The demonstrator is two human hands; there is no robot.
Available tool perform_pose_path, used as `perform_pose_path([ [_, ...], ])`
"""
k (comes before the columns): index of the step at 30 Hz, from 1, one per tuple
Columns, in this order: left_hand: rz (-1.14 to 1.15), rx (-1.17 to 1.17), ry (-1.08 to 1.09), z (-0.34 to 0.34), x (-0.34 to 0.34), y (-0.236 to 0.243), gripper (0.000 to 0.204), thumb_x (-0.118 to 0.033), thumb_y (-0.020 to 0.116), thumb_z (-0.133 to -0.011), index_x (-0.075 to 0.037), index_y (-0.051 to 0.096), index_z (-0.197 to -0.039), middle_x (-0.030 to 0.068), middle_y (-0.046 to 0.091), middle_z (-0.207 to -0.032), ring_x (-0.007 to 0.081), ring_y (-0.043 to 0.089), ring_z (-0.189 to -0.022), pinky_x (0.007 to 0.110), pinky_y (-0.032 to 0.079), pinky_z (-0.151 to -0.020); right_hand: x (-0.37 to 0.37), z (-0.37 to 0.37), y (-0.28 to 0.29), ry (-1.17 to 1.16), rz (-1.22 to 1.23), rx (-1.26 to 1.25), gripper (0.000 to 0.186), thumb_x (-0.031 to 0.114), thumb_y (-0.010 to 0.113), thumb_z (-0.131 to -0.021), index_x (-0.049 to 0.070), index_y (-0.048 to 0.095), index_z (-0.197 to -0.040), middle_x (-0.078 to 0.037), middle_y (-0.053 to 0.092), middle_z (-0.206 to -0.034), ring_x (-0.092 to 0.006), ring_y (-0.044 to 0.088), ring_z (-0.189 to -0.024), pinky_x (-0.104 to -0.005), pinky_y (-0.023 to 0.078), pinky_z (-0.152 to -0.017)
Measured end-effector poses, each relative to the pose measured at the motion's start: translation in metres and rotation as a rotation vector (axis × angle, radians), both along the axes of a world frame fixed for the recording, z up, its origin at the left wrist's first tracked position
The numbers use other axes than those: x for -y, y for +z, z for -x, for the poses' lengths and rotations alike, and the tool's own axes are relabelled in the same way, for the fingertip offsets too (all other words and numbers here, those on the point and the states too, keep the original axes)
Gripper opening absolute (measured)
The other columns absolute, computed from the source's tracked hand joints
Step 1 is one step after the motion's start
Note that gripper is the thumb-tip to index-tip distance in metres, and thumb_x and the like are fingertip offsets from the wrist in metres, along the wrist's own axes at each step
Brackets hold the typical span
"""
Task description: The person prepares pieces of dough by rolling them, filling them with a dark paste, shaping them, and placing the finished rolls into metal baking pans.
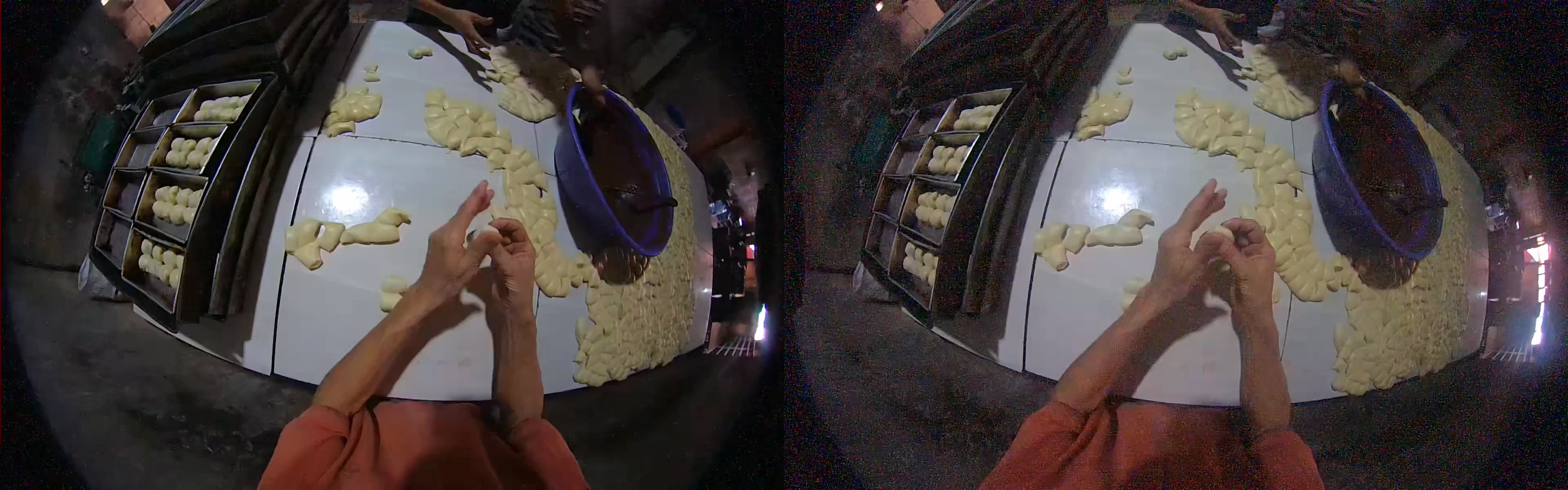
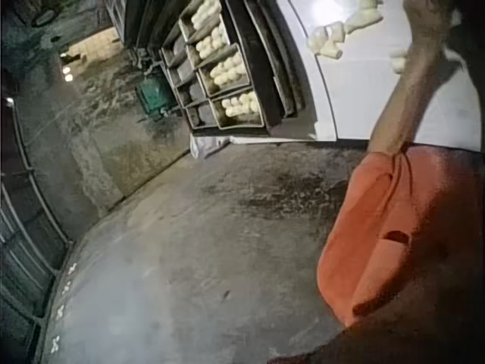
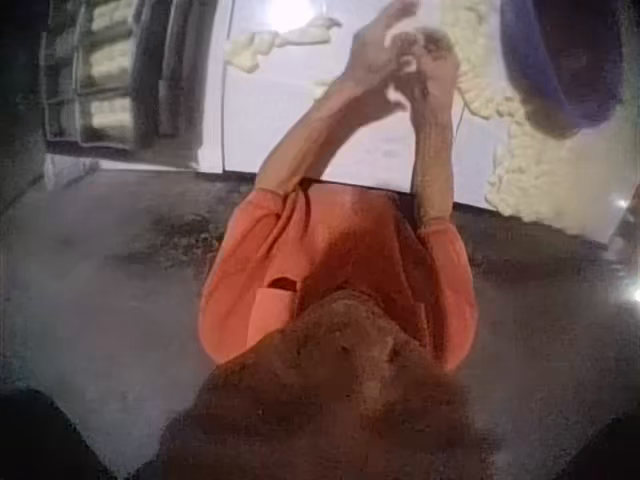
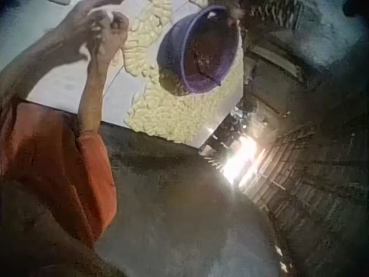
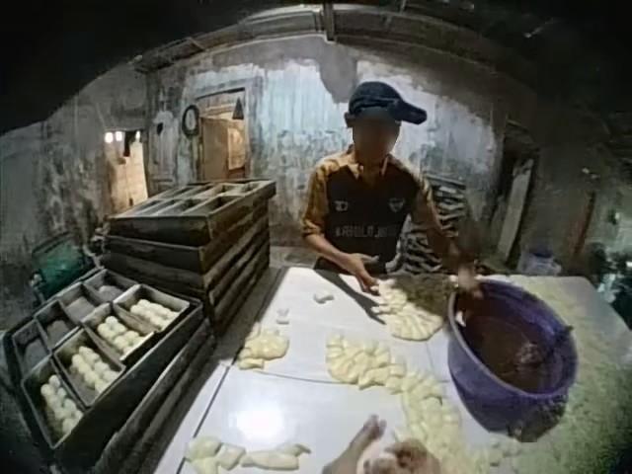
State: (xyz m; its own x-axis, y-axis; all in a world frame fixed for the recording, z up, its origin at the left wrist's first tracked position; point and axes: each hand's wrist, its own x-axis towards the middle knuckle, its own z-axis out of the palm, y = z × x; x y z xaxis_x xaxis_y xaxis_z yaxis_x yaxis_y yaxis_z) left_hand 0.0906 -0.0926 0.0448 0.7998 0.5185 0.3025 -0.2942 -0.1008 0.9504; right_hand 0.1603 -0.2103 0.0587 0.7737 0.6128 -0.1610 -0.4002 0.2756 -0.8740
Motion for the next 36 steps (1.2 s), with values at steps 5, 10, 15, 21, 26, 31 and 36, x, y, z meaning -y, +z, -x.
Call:
perform_pose_path([
  [5,0.092,0.140,0.011,-0.031,0.054,-0.021,0.089,-0.047,0.077,-0.087,-0.003,0.039,-0.154,0.0184,0.071,-0.121,0.0252,0.070,-0.107,0.034,0.055,-0.093,0.008,0.000,0.032,-0.136,-0.208,-0.218,0.016,0.014,0.068,-0.098,0.005,0.060,-0.109,-0.001,0.060,-0.096,-0.0090,0.060,-0.088,-0.0251,0.053,-0.076],
  [10,0.330,-0.018,-0.242,-0.046,0.075,-0.018,0.111,-0.029,0.086,-0.083,-0.008,0.011,-0.163,0.0217,0.069,-0.122,0.0207,0.072,-0.096,0.032,0.057,-0.085,0.040,-0.056,0.041,-0.107,-0.126,-0.038,0.011,0.014,0.063,-0.101,0.006,0.059,-0.109,-0.001,0.062,-0.098,-0.0110,0.061,-0.087,-0.0275,0.052,-0.080],
  [15,0.409,-0.357,-0.394,-0.018,0.054,0.006,0.068,-0.020,0.074,-0.094,-0.002,0.042,-0.151,0.0182,0.068,-0.124,0.0190,0.071,-0.099,0.030,0.058,-0.082,0.102,-0.184,0.065,-0.360,0.147,0.369,0.017,0.019,0.068,-0.098,0.008,0.060,-0.107,-0.001,0.064,-0.092,-0.0102,0.060,-0.077,-0.0267,0.050,-0.072],
  [21,0.239,-0.473,-0.337,-0.019,0.036,0.012,0.045,-0.021,0.068,-0.099,0.001,0.059,-0.137,0.0155,0.072,-0.117,0.0196,0.069,-0.106,0.033,0.055,-0.092,0.161,-0.320,0.000,0.128,0.917,0.690,0.019,0.020,0.066,-0.096,0.003,0.064,-0.103,-0.003,0.067,-0.095,-0.0129,0.061,-0.088,-0.0299,0.050,-0.080],
  [26,0.218,-0.545,-0.404,-0.012,0.033,0.016,0.045,-0.024,0.065,-0.101,0.001,0.058,-0.138,0.0154,0.072,-0.116,0.0199,0.071,-0.101,0.032,0.056,-0.086,0.141,-0.307,0.011,0.414,1.025,0.693,0.016,0.020,0.067,-0.095,0.005,0.066,-0.100,0.001,0.065,-0.092,-0.0106,0.059,-0.087,-0.0286,0.049,-0.081],
  [31,0.265,-0.556,-0.393,-0.009,0.036,0.000,0.046,-0.024,0.064,-0.102,0.002,0.057,-0.138,0.0136,0.072,-0.115,0.0187,0.073,-0.097,0.029,0.056,-0.081,0.116,-0.244,0.060,0.062,0.786,0.535,0.015,0.024,0.064,-0.099,0.009,0.064,-0.101,0.002,0.064,-0.089,-0.0061,0.058,-0.085,-0.0268,0.048,-0.076],
  [36,0.596,-0.391,-0.390,-0.025,0.055,0.000,0.045,-0.029,0.061,-0.104,0.000,0.059,-0.138,0.0107,0.072,-0.116,0.0169,0.069,-0.106,0.028,0.054,-0.088,0.068,-0.150,0.065,-0.299,0.075,0.200,0.017,0.027,0.065,-0.101,0.010,0.062,-0.104,0.000,0.064,-0.092,-0.0087,0.063,-0.079,-0.0234,0.053,-0.068],
])
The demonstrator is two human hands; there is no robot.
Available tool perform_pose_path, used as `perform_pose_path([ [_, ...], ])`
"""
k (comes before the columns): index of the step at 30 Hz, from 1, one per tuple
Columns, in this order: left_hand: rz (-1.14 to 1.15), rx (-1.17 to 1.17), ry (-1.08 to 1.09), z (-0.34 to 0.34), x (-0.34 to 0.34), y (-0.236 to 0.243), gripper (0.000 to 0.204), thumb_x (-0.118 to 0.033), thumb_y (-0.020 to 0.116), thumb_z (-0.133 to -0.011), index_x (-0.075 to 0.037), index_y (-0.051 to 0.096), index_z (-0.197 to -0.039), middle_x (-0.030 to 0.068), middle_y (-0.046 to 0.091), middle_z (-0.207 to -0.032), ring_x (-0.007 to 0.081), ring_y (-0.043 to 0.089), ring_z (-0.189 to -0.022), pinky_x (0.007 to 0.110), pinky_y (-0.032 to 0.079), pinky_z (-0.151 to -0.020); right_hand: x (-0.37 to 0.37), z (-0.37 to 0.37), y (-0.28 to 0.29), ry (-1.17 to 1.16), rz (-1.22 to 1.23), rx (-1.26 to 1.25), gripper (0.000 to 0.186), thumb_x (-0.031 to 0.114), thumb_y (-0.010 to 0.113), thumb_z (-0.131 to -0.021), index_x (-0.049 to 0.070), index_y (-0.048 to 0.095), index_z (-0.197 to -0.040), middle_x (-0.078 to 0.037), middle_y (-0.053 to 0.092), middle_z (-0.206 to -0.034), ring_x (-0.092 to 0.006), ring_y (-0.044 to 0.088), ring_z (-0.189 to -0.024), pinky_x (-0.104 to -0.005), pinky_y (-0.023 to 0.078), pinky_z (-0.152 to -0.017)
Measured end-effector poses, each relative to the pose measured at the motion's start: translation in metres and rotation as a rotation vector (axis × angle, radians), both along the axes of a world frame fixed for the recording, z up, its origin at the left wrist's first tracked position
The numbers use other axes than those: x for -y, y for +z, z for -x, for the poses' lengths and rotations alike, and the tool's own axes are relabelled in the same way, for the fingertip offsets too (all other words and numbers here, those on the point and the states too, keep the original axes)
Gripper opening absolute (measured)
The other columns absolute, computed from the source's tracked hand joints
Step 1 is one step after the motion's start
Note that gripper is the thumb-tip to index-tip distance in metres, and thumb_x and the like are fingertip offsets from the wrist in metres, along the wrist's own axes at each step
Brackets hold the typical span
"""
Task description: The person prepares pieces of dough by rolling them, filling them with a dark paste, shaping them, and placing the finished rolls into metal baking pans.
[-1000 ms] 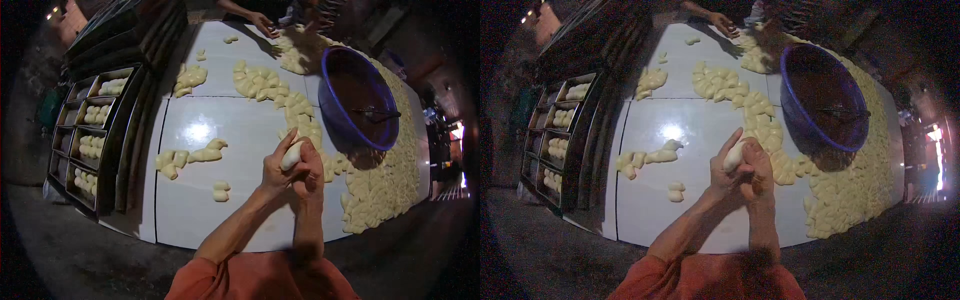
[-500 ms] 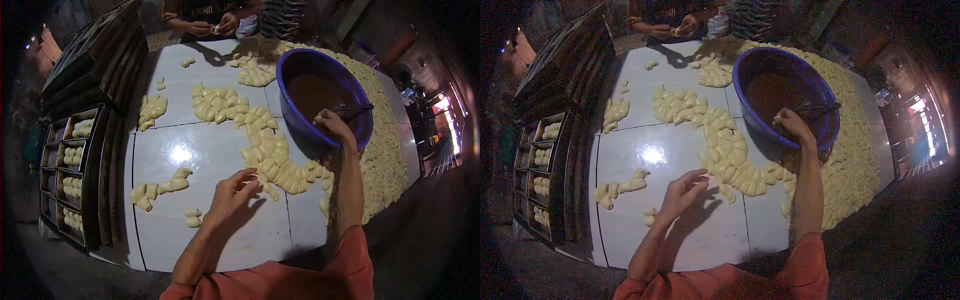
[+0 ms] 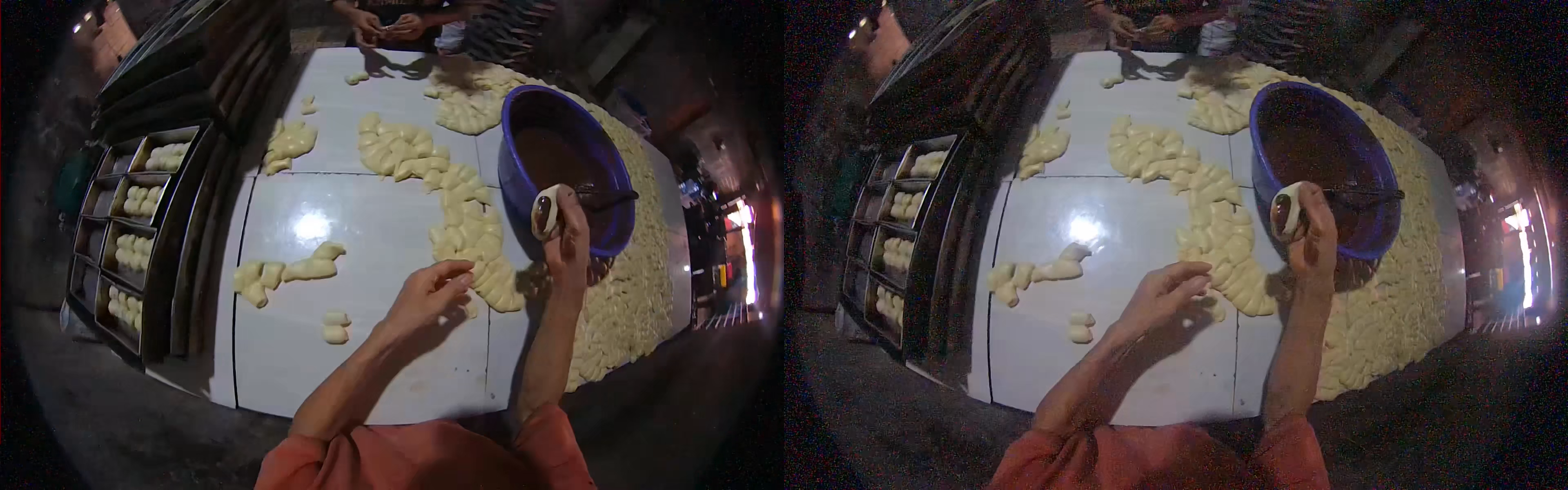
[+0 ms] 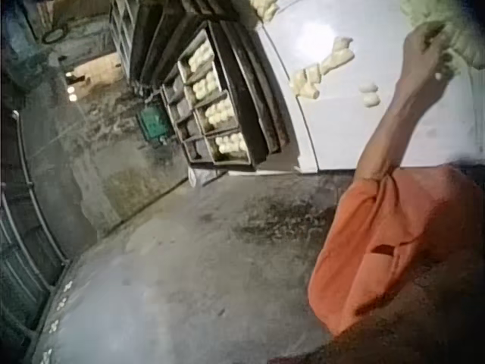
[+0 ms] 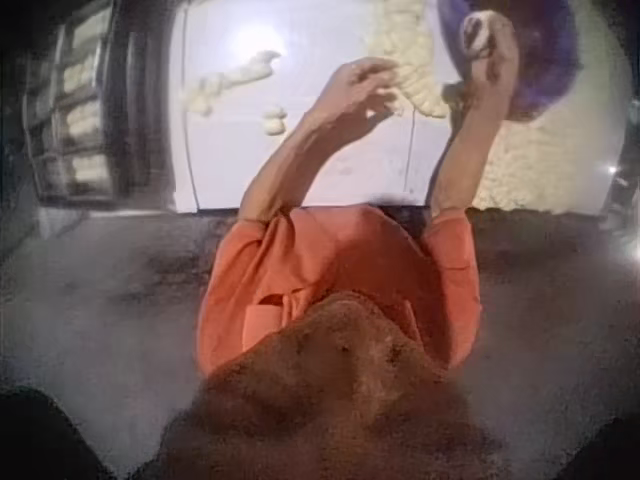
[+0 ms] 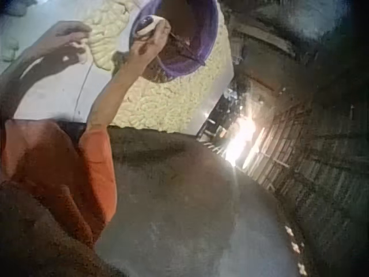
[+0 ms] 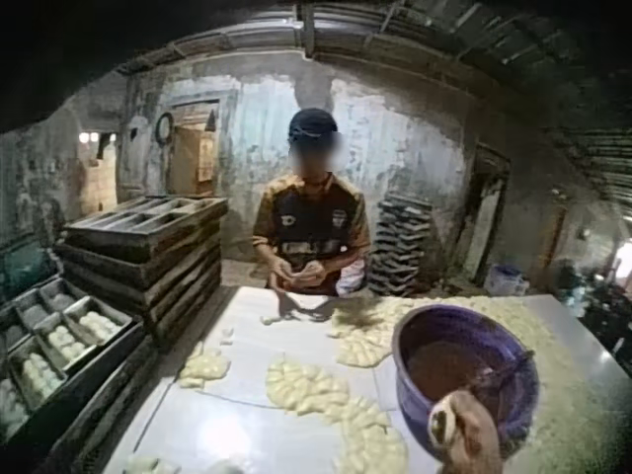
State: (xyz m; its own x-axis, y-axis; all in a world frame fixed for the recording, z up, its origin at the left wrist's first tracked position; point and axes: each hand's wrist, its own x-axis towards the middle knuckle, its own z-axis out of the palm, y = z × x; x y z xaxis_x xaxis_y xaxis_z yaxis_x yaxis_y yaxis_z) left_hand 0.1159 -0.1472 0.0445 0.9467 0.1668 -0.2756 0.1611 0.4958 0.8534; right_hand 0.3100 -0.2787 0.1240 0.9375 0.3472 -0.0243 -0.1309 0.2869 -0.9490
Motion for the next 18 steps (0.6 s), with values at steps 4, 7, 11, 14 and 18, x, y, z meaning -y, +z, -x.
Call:
perform_pose_path([
  [4,0.284,-0.003,0.110,0.003,-0.004,0.030,0.046,-0.037,0.052,-0.106,0.000,0.060,-0.133,0.0093,0.065,-0.115,0.0181,0.062,-0.098,0.031,0.053,-0.078,-0.034,0.067,-0.026,0.171,-0.202,-0.262,0.015,0.020,0.061,-0.103,0.006,0.060,-0.109,-0.003,0.063,-0.103,-0.0126,0.064,-0.095,-0.0278,0.056,-0.081],
  [7,0.327,0.040,0.218,0.020,-0.017,0.016,0.051,-0.046,0.046,-0.107,-0.002,0.063,-0.125,0.0073,0.066,-0.110,0.0157,0.062,-0.096,0.032,0.053,-0.077,-0.058,0.103,-0.057,0.340,-0.276,-0.295,0.021,0.018,0.058,-0.104,0.002,0.054,-0.118,-0.006,0.063,-0.108,-0.0144,0.066,-0.095,-0.0314,0.058,-0.085],
  [11,0.289,0.038,0.509,0.062,-0.049,-0.010,0.026,-0.028,0.062,-0.103,-0.003,0.070,-0.106,-0.0009,0.070,-0.090,0.0056,0.061,-0.078,0.022,0.051,-0.076,-0.076,0.138,-0.071,0.500,-0.257,-0.349,0.024,0.015,0.057,-0.101,0.002,0.052,-0.121,-0.007,0.063,-0.107,-0.0162,0.066,-0.094,-0.0313,0.058,-0.089],
  [14,0.283,0.038,0.627,0.085,-0.067,-0.016,0.024,-0.018,0.069,-0.098,0.003,0.070,-0.110,0.0043,0.070,-0.091,0.0081,0.063,-0.077,0.022,0.053,-0.072,-0.083,0.171,-0.083,0.504,-0.008,-0.127,0.043,0.004,0.062,-0.092,0.003,0.049,-0.133,-0.012,0.060,-0.126,-0.0211,0.064,-0.109,-0.0357,0.052,-0.099],
  [18,0.353,0.079,0.678,0.096,-0.070,-0.026,0.028,-0.014,0.071,-0.097,0.006,0.069,-0.117,0.0049,0.071,-0.092,0.0084,0.064,-0.076,0.021,0.052,-0.067,-0.102,0.206,-0.082,0.426,0.317,0.323,0.052,0.001,0.069,-0.090,0.001,0.052,-0.140,-0.015,0.044,-0.146,-0.0245,0.060,-0.121,-0.0356,0.051,-0.104],
])
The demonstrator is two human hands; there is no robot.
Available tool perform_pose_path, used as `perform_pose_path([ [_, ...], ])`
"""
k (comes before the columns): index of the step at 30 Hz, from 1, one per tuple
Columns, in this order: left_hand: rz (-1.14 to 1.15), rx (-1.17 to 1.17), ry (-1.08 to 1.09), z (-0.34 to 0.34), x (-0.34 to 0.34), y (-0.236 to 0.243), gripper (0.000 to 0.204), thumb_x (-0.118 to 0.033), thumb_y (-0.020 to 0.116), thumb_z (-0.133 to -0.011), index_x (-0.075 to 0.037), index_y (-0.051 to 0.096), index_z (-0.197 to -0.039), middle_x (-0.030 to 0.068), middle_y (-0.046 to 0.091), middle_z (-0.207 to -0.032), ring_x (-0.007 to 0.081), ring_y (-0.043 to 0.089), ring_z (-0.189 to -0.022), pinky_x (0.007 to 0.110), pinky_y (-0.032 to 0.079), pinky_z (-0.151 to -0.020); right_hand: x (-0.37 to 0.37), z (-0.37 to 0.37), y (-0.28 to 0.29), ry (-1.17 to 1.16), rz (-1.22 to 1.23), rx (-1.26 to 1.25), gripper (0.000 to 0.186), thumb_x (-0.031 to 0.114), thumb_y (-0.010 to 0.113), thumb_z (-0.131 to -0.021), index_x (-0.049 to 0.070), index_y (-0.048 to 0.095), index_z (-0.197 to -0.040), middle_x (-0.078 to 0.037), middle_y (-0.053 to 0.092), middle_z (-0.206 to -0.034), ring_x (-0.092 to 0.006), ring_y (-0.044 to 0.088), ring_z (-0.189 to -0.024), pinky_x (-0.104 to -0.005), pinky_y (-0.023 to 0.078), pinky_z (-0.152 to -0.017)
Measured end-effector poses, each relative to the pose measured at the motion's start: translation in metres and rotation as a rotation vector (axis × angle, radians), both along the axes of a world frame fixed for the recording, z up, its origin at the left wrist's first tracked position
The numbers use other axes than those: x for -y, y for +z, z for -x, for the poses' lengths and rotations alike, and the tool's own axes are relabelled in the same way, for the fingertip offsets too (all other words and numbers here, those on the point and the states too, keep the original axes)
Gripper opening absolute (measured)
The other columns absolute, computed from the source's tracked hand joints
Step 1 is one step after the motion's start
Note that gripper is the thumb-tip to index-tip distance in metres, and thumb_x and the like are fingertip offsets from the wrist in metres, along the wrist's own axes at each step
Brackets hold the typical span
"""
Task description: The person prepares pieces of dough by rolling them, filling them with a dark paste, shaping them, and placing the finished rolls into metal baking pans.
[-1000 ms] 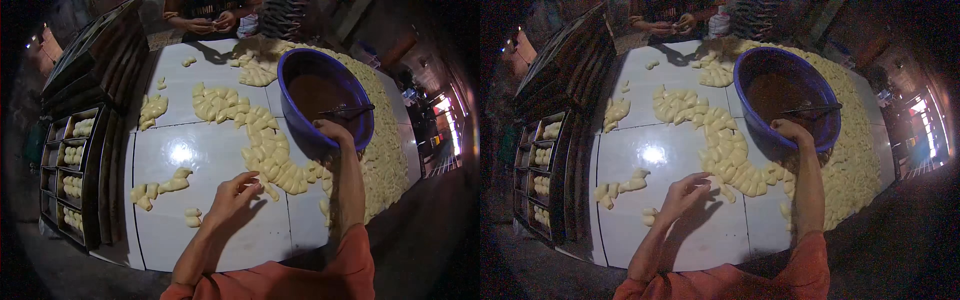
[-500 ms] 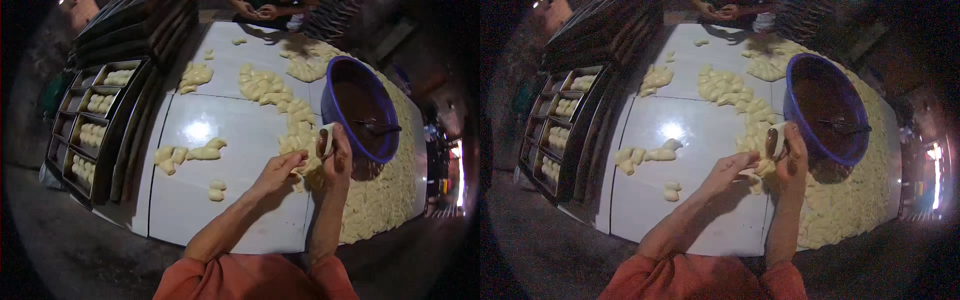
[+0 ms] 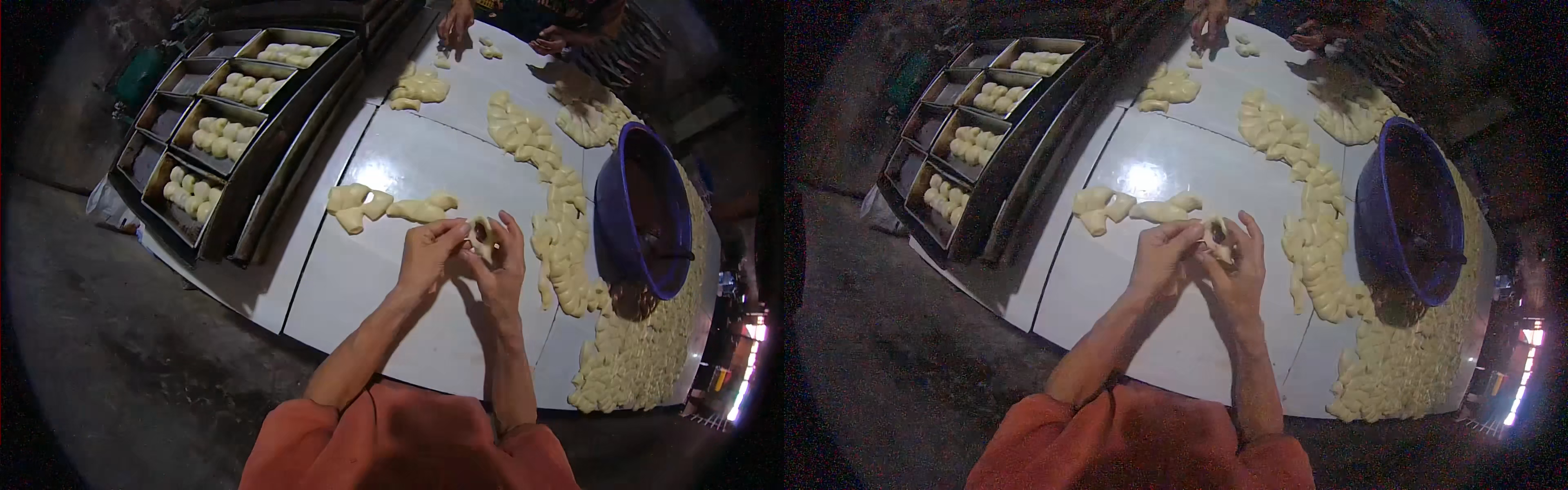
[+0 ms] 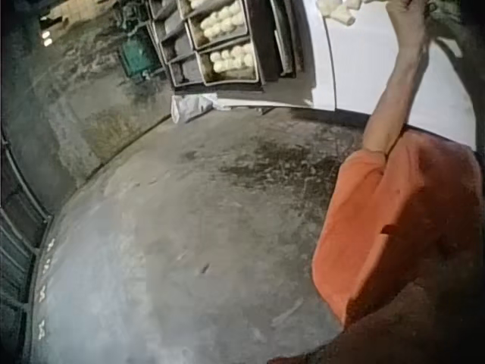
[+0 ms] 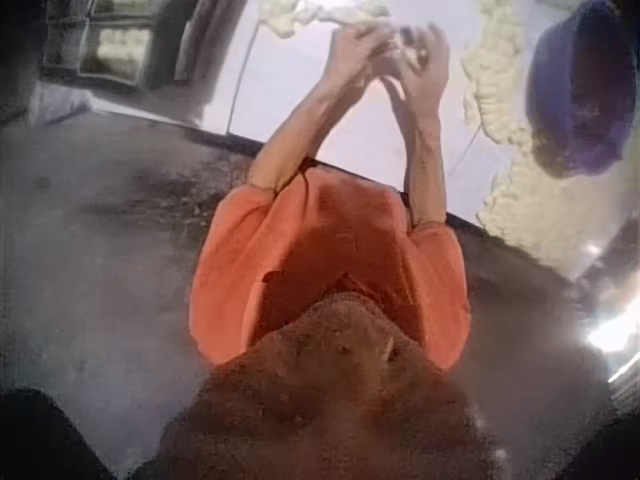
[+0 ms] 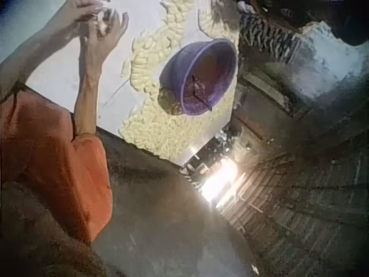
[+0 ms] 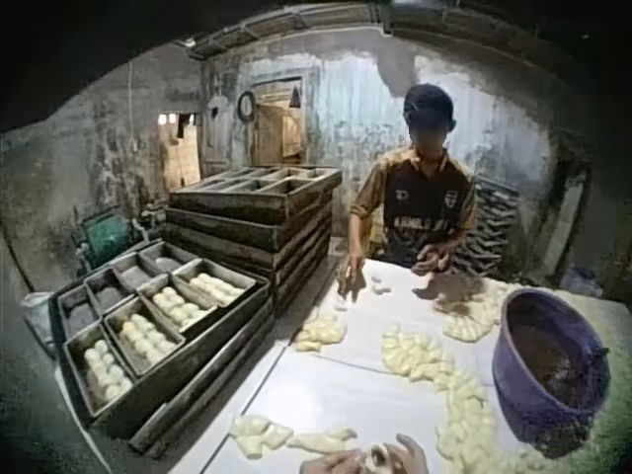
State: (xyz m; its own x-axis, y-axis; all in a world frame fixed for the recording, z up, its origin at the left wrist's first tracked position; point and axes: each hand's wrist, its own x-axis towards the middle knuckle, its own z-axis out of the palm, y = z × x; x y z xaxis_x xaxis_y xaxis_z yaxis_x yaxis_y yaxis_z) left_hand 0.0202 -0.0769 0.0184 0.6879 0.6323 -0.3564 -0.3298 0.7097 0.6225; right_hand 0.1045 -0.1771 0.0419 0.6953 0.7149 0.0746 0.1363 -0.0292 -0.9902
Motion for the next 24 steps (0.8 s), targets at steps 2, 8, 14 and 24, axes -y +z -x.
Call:
perform_pose_path([
  [2,-0.073,-0.036,-0.025,0.004,-0.003,-0.006,0.029,-0.015,0.072,-0.096,0.006,0.070,-0.117,0.0050,0.071,-0.092,0.0083,0.064,-0.077,0.021,0.051,-0.067,-0.009,0.016,0.010,-0.111,0.078,0.139,0.031,0.006,0.069,-0.093,0.001,0.067,-0.123,-0.014,0.054,-0.134,-0.0220,0.063,-0.111,-0.0323,0.055,-0.091],
  [8,-0.407,-0.193,-0.102,0.008,-0.020,0.012,0.025,-0.017,0.075,-0.094,0.003,0.070,-0.108,0.0060,0.071,-0.090,0.0087,0.065,-0.078,0.023,0.052,-0.065,-0.017,0.014,-0.012,-0.175,0.012,-0.105,0.021,0.014,0.071,-0.094,-0.001,0.071,-0.109,-0.006,0.066,-0.101,-0.0142,0.060,-0.087,-0.0262,0.048,-0.071],
  [14,-0.231,-0.219,-0.214,0.016,-0.042,0.021,0.024,-0.017,0.073,-0.095,0.002,0.068,-0.110,0.0062,0.071,-0.092,0.0113,0.069,-0.082,0.025,0.057,-0.071,-0.005,0.012,0.008,0.151,0.058,-0.134,0.032,0.009,0.071,-0.093,0.001,0.069,-0.124,-0.007,0.059,-0.123,-0.0130,0.058,-0.096,-0.0270,0.052,-0.079],
  [24,-0.280,-0.129,-0.341,0.021,-0.032,0.027,0.020,-0.006,0.065,-0.095,0.004,0.066,-0.113,0.0096,0.069,-0.098,0.0145,0.067,-0.087,0.028,0.058,-0.070,-0.011,0.031,-0.014,-0.114,-0.313,-0.105,0.024,0.008,0.070,-0.095,0.007,0.062,-0.118,-0.012,0.059,-0.123,-0.0212,0.060,-0.112,-0.0332,0.058,-0.083],
])
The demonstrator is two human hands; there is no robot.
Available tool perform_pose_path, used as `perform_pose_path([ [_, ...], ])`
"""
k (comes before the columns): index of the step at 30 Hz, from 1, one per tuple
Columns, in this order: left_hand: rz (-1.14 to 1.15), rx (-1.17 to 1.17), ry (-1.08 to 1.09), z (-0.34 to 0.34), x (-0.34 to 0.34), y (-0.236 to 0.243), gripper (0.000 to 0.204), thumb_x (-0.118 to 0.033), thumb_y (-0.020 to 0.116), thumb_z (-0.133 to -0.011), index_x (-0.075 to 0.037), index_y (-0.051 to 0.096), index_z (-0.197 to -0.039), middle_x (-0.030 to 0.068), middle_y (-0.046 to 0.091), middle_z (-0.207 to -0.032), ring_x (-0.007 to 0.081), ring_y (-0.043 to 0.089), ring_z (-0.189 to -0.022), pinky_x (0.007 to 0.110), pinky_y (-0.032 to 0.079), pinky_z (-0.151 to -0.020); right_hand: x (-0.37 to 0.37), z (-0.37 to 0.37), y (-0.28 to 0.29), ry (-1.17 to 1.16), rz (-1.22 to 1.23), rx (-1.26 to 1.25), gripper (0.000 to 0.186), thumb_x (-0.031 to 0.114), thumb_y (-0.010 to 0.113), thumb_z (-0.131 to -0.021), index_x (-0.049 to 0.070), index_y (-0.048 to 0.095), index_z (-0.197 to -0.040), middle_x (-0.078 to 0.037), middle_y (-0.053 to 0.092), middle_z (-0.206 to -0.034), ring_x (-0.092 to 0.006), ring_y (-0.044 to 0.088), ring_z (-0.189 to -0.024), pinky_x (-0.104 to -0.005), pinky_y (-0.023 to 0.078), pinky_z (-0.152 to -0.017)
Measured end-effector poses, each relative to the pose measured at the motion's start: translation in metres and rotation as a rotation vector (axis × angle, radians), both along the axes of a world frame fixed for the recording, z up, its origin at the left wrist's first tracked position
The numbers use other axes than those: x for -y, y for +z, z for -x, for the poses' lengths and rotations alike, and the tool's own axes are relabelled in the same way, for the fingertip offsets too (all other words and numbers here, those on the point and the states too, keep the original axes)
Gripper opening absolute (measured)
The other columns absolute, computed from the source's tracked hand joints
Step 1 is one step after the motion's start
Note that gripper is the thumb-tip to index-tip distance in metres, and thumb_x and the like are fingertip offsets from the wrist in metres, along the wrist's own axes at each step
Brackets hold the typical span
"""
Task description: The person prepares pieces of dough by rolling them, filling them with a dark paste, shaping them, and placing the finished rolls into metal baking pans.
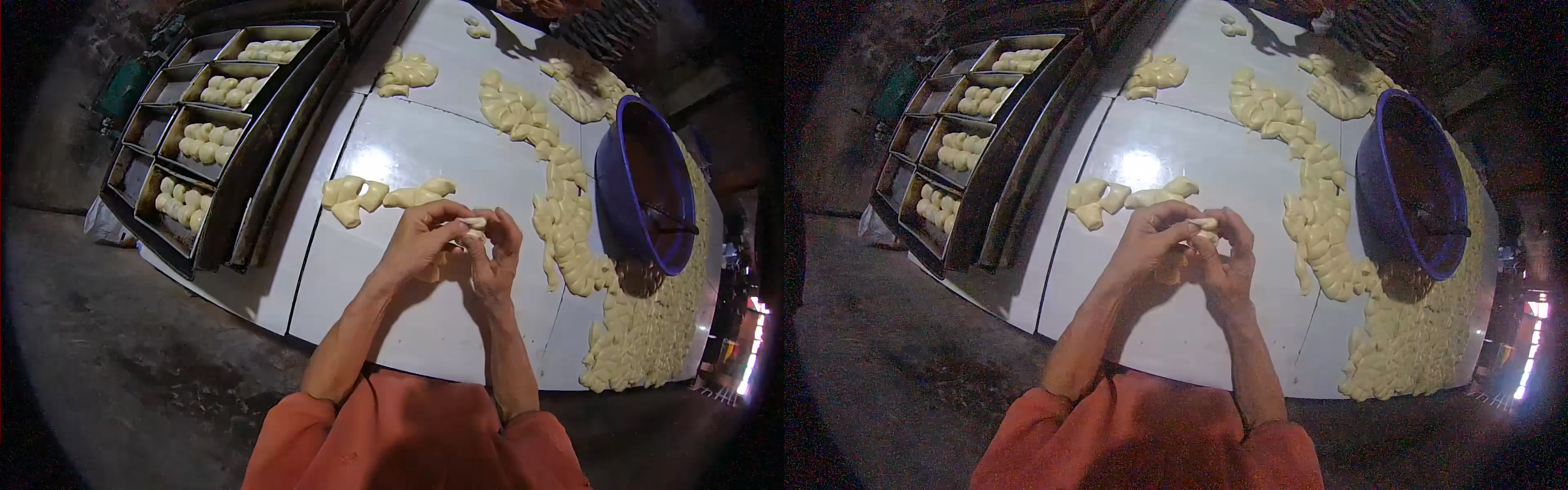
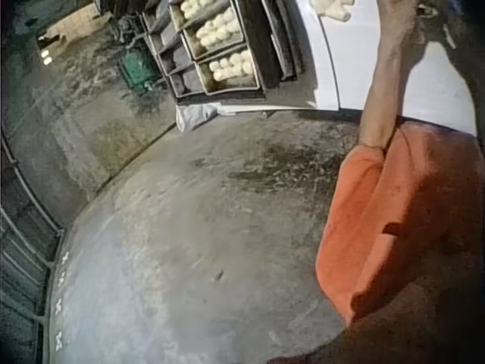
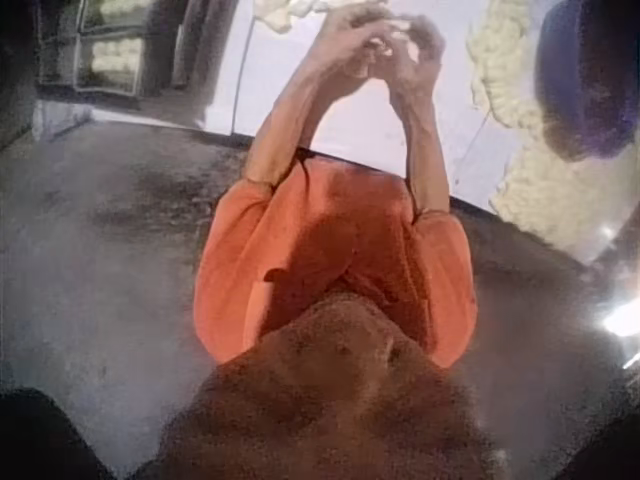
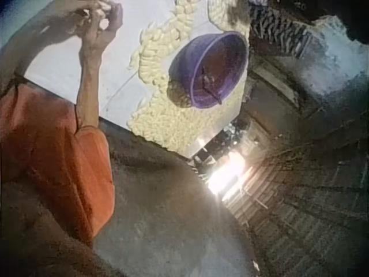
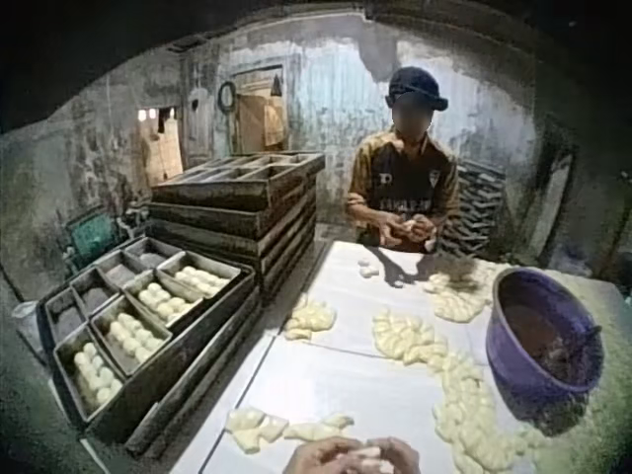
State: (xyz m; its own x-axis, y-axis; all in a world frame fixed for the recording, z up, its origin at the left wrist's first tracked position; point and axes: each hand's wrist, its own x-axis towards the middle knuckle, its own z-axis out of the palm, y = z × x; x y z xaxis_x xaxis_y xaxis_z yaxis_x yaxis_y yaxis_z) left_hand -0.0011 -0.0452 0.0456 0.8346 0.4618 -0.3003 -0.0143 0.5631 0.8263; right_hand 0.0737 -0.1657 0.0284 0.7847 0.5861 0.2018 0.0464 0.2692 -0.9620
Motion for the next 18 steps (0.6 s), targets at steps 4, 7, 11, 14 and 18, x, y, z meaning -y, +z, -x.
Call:
perform_pose_path([
  [4,-0.050,-0.010,-0.096,0.002,0.008,-0.006,0.022,-0.003,0.056,-0.098,0.004,0.067,-0.116,0.0080,0.069,-0.101,0.0149,0.068,-0.089,0.029,0.059,-0.076,0.002,-0.021,-0.033,-0.248,0.103,0.674,0.018,0.009,0.074,-0.093,0.006,0.064,-0.108,-0.011,0.066,-0.096,-0.0198,0.064,-0.084,-0.0326,0.055,-0.071],
  [7,0.006,-0.002,-0.104,0.004,0.018,-0.002,0.023,-0.006,0.060,-0.097,0.004,0.069,-0.116,0.0070,0.069,-0.098,0.0138,0.067,-0.088,0.028,0.058,-0.075,0.011,-0.022,-0.038,-0.213,0.164,0.430,0.016,0.013,0.076,-0.093,0.004,0.064,-0.098,-0.009,0.065,-0.090,-0.0172,0.060,-0.075,-0.0318,0.052,-0.066],
  [11,-0.124,-0.107,-0.162,0.007,0.018,-0.003,0.023,-0.011,0.069,-0.094,0.004,0.071,-0.111,0.0080,0.071,-0.093,0.0117,0.066,-0.082,0.024,0.053,-0.070,0.017,-0.025,-0.026,-0.108,0.360,0.185,0.022,0.020,0.075,-0.094,0.002,0.065,-0.087,-0.007,0.062,-0.078,-0.0164,0.056,-0.066,-0.0318,0.045,-0.058],
  [14,-0.063,-0.120,-0.041,0.014,0.013,-0.023,0.027,-0.022,0.071,-0.096,0.000,0.074,-0.111,0.0001,0.065,-0.077,0.0042,0.054,-0.060,0.022,0.042,-0.051,0.019,-0.009,0.011,-0.007,0.342,0.378,0.017,0.013,0.075,-0.092,0.001,0.068,-0.102,-0.011,0.066,-0.095,-0.0193,0.063,-0.081,-0.0314,0.054,-0.067],
  [18,-0.317,-0.282,-0.208,0.025,0.004,-0.002,0.038,-0.027,0.066,-0.099,-0.003,0.066,-0.129,0.0088,0.071,-0.113,0.0150,0.069,-0.086,0.026,0.055,-0.074,0.045,0.000,0.003,0.097,0.361,0.242,0.021,0.005,0.072,-0.091,0.000,0.067,-0.111,-0.014,0.066,-0.111,-0.0237,0.067,-0.096,-0.0316,0.058,-0.078],
])
